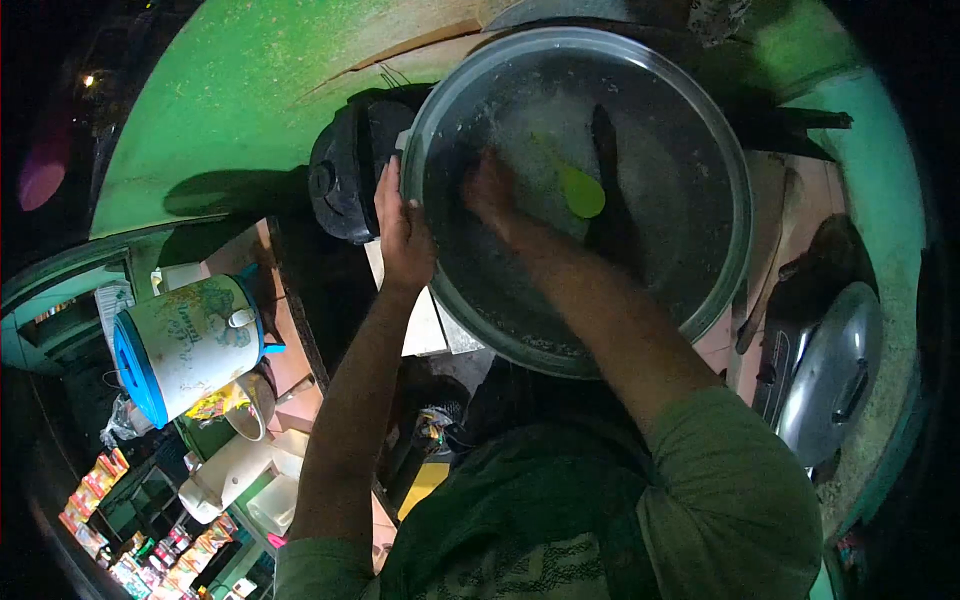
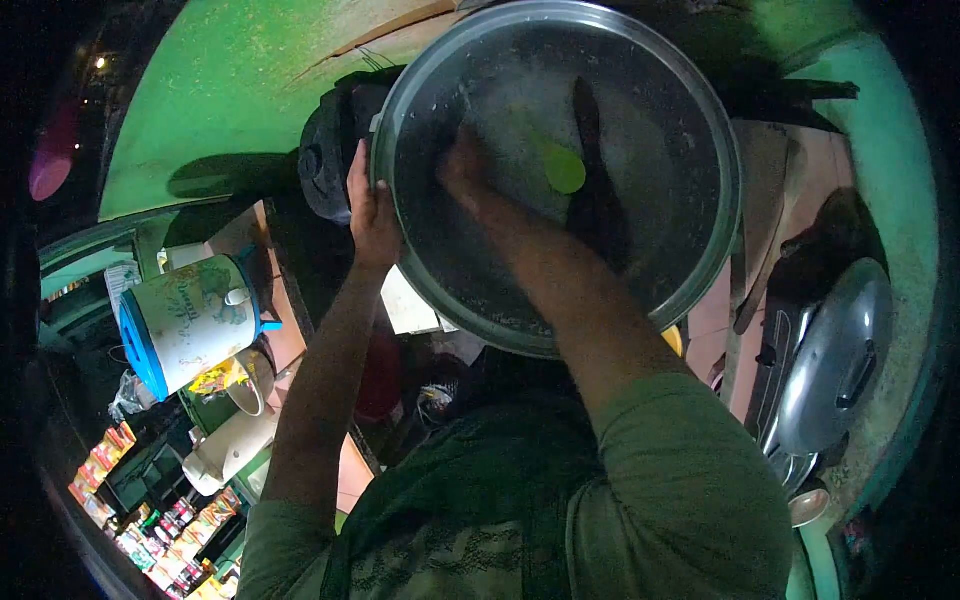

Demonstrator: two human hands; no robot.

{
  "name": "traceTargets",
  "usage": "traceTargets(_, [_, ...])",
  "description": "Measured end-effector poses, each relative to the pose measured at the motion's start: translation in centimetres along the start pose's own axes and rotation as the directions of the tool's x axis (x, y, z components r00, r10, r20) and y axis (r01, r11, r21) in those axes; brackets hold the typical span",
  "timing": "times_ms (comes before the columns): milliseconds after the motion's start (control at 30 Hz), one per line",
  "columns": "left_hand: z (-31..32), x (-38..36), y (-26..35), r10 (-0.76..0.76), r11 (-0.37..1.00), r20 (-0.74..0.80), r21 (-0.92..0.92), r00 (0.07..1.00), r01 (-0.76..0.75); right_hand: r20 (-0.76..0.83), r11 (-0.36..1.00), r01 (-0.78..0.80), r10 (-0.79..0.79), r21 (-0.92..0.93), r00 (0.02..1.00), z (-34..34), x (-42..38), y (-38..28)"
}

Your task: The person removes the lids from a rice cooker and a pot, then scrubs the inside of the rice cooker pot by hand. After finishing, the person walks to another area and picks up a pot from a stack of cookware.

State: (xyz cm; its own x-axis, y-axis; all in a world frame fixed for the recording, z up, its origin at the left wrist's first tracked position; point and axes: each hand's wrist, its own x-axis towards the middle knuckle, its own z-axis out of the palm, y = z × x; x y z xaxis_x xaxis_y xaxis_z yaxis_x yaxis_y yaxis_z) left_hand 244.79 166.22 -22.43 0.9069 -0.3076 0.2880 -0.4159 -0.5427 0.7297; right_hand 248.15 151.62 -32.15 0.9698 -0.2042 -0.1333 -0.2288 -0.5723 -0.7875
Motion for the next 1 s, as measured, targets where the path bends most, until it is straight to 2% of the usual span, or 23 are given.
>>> traceTargets(33, [0.1, 0.0, -0.3, 0.032, 0.999, -0.007, 0.003, 0.999, -0.032, -0.046, 0.954, -0.146, 0.164, 0.262, 0.985, 1.0, -0.3, -1.3])
traceTargets(67, [0.1, -0.2, -0.5, 0.064, 0.998, -0.013, 0.001, 0.998, -0.064, -0.04, 0.951, -0.163, 0.179, 0.263, 0.983, 2.0, -1.2, -1.9])
traceTargets(133, [0.3, 0.0, -0.9, 0.057, 0.998, -0.024, -0.036, 0.998, -0.057, 0.037, 0.89, -0.188, 0.19, 0.416, 0.981, 2.5, -3.1, -2.6])
traceTargets(200, [0.6, -0.4, -1.1, 0.019, 0.991, -0.051, -0.128, 0.999, -0.026, 0.325, 0.918, -0.163, 0.039, 0.362, 0.945, -1.8, -7.6, -4.6])
traceTargets(267, [0.4, -0.4, -0.3, -0.021, 0.995, -0.021, -0.097, 1.0, 0.019, 0.628, 0.974, -0.086, -0.066, 0.208, 0.776, -6.7, -12.1, -4.9])
traceTargets(333, [0.4, -0.5, -0.6, -0.037, 0.987, -0.004, -0.154, 0.999, 0.036, 0.744, 0.986, 0.125, -0.163, 0.107, 0.648, -11.1, -16.4, -0.8])
traceTargets(367, [0.4, -0.5, -0.9, -0.054, 0.977, 0.009, -0.205, 0.999, 0.055, 0.876, 0.938, 0.345, -0.147, -0.023, 0.46, -12.2, -16.6, 3.4])
traceTargets(400, [0.5, -0.6, -1.1, -0.072, 0.965, 0.022, -0.253, 0.997, 0.075, 0.961, 0.817, 0.575, -0.124, -0.043, 0.248, -13.3, -16.8, 7.5])
traceTargets(467, [0.5, -0.5, -1.2, -0.056, 0.968, 0.01, -0.246, 0.998, 0.057, 0.977, 0.818, 0.543, 0.107, -0.191, 0.183, -14.8, -16.0, 7.2])
traceTargets(533, [0.4, -0.5, -1.1, -0.021, 0.984, 0.004, -0.18, 1.0, 0.021, 0.993, 0.711, 0.696, 0.028, -0.1, 0.114, -11.6, -15.2, 4.6])
traceTargets(567, [0.4, -0.4, -0.9, -0.002, 0.99, 0.0, -0.141, 1.0, 0.002, 0.908, 0.96, 0.213, 0.078, -0.179, 0.412, -8.7, -14.6, 2.6])
traceTargets(600, [0.3, -0.3, -0.8, 0.015, 0.995, -0.002, -0.102, 1.0, -0.015, 0.648, 0.994, -0.004, 0.073, -0.108, 0.758, -4.9, -14.3, 0.8])
traceTargets(633, [0.3, -0.3, -0.7, 0.033, 0.998, -0.003, -0.059, 0.999, -0.033, 0.537, 0.997, -0.061, 0.032, 0.036, 0.843, -4.5, -11.8, -3.2])
traceTargets(667, [0.3, -0.3, -0.8, 0.059, 0.998, -0.001, -0.007, 0.998, -0.059, 0.512, 0.963, -0.188, 0.064, 0.193, 0.856, -1.3, -7.8, -3.8])
traceTargets(700, [0.2, -0.2, -1.0, 0.09, 0.994, 0.013, 0.056, 0.996, -0.091, 0.225, 0.88, -0.146, 0.046, 0.451, 0.973, -0.6, -6.1, -4.7])
traceTargets(733, [0.1, -0.3, -1.2, 0.099, 0.993, 0.019, 0.068, 0.995, -0.1, 0.233, 0.879, -0.157, 0.055, 0.45, 0.971, 0.5, -5.2, -4.3])
traceTargets(800, [0.0, -0.6, -1.6, 0.063, 0.998, 0.032, -0.016, 0.998, -0.062, 0.328, 0.97, -0.064, -0.018, 0.236, 0.944, 2.4, -4.1, -3.1])
traceTargets(833, [0.0, -0.8, -1.8, 0.028, 0.996, 0.04, -0.091, 0.999, -0.024, 0.463, 0.998, 0.033, -0.058, 0.061, 0.884, 1.5, -6.8, -2.4])
traceTargets(867, [0.2, -0.7, -2.0, -0.037, 0.97, 0.044, -0.239, 0.998, 0.046, 0.619, 0.996, 0.06, -0.008, -0.064, 0.785, -1.4, -9.6, -1.4])
traceTargets(900, [0.5, -0.8, -1.9, -0.102, 0.917, 0.06, -0.38, 0.993, 0.117, 0.753, 0.977, 0.131, 0.043, -0.17, 0.657, -4.4, -12.5, -0.6])
traceTargets(933, [0.7, -0.8, -1.6, -0.101, 0.915, 0.057, -0.387, 0.993, 0.115, 0.866, 0.965, 0.11, 0.16, -0.238, 0.473, -8.4, -13.8, 0.5])
traceTargets(967, [0.8, -0.8, -1.1, -0.052, 0.921, 0.027, -0.386, 0.998, 0.058, 0.922, 0.88, 0.325, 0.253, -0.345, 0.294, -8.9, -14.7, 4.1])
traceTargets(1000, [0.7, -0.6, -0.9, 0.002, 0.926, -0.007, -0.379, 1.0, -0.004, 0.968, 0.816, 0.524, 0.177, -0.246, 0.179, -9.3, -14.7, 6.3])
